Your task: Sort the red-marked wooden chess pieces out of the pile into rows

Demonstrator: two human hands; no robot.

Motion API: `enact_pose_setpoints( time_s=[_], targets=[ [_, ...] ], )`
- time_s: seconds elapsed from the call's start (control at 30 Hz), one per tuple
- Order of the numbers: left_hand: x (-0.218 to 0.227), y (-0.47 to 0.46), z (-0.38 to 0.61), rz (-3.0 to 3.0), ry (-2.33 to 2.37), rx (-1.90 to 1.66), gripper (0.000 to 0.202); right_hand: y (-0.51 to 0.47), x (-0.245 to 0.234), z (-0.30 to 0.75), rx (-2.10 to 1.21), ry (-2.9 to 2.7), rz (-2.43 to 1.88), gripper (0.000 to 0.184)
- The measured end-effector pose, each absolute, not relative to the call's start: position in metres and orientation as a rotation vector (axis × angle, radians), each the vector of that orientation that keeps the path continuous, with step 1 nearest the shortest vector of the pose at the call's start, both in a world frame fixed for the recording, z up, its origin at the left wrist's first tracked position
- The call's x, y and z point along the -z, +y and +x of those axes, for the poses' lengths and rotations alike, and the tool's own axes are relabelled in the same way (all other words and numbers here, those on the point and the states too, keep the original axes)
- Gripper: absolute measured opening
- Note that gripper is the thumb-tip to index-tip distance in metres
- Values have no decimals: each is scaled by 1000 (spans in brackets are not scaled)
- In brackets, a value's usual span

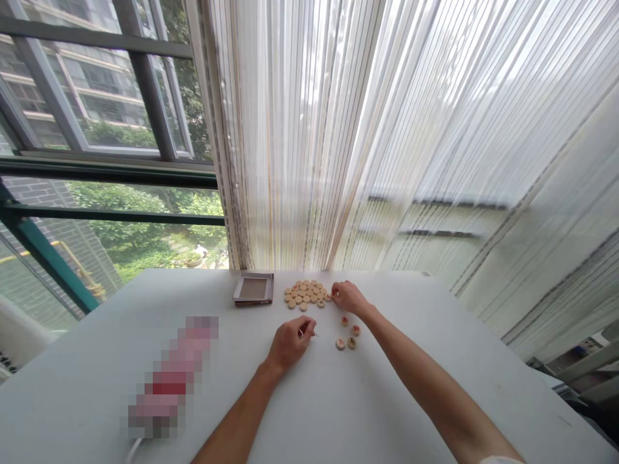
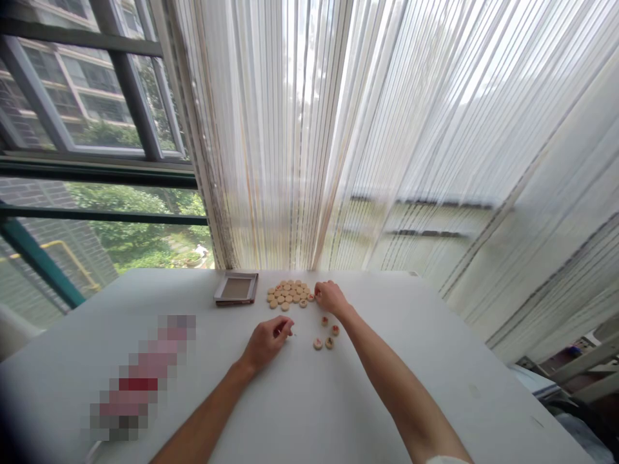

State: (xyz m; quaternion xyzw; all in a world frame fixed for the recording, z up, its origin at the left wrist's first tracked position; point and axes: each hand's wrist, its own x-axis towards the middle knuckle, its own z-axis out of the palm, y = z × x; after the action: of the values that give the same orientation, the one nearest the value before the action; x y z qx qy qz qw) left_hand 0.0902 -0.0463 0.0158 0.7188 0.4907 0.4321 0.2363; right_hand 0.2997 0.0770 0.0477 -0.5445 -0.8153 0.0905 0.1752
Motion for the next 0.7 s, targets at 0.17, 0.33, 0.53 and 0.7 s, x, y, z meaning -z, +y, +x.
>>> enact_pose_setpoints(
  time_s=[0.17,0.33,0.53,0.7],
  targets=[
    [-15,-46,90,1971,1357,-1174,24,59,-64,309,-477,-2219,-1435,22],
    [-16,-47,90,2010,1358,-1155,24,20,-75,317,-1174,-1927,-1047,35],
    [-18,-49,97,1974,1295,-1288,23,-14,-61,311,-1652,-1437,-789,32],
    [-17,-53,108,1888,1200,-1366,23,-28,-51,304,-1663,-1434,-748,34]
  ],
)
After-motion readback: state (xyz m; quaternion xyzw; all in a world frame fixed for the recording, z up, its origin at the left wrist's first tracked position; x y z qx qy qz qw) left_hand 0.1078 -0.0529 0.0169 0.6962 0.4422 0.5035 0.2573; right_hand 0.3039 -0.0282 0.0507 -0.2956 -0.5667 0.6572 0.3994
